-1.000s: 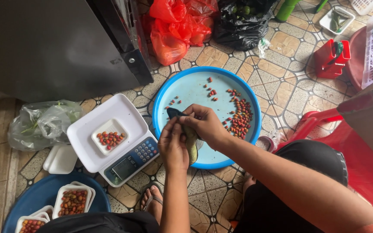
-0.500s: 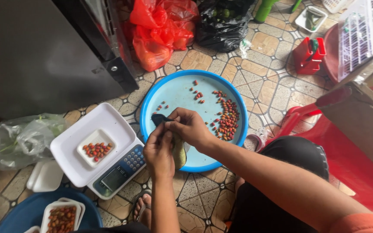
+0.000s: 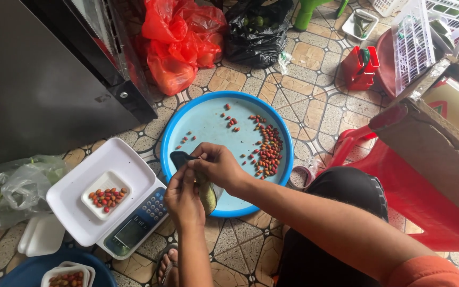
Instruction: Manually peeling small red fruits with a knife and sorting the seeds onto a digital scale.
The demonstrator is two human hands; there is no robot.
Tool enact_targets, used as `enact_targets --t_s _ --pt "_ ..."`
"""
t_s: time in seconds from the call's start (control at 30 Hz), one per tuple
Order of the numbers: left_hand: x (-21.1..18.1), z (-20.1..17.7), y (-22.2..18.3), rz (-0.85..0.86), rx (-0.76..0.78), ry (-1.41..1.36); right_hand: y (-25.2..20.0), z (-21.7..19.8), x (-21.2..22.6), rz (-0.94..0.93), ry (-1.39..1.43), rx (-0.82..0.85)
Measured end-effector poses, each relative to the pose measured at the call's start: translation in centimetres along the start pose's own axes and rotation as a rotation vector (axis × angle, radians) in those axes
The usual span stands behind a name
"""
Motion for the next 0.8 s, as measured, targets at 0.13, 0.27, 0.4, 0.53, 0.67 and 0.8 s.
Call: enact_targets --t_s 0.13,0.27,0.4,0.53,0.67,0.8 --pt "1.1 -0.7 0.6 -0.012 0.087 -0.126 0.1 -0.3 0.6 0.077 0.11 -0.011" --pt "1.8 -1.2 1.2 -0.026 0.111 -0.214 -0.3 -0.1 1.5 0.118 0.183 -0.015" --pt "0.9 -0.7 0.8 -0.03 0.093 -0.247 -0.4 0.3 0.9 0.131 0.159 0.0" --pt "1.4 -0.9 1.0 -0.017 0.102 -0.262 -0.5 0.4 1.1 0.088 0.134 0.004" --pt "0.0 -0.2 0.3 -0.007 0.144 -0.236 -0.1 -0.1 1.0 0.111 0.2 -0.003" --pt "0.5 -0.3 0.4 0.013 0.136 -0.243 -0.1 0.3 1.1 0.129 0.243 -0.008"
Point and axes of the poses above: each hand's wrist, its own y-axis towards the middle knuckle, its own z-axis out of the palm, x = y × z, the point moved 1 cm from there along y, towards the middle knuckle, and after that the axes turned 6 degrees about x, right-handed, at the moved point
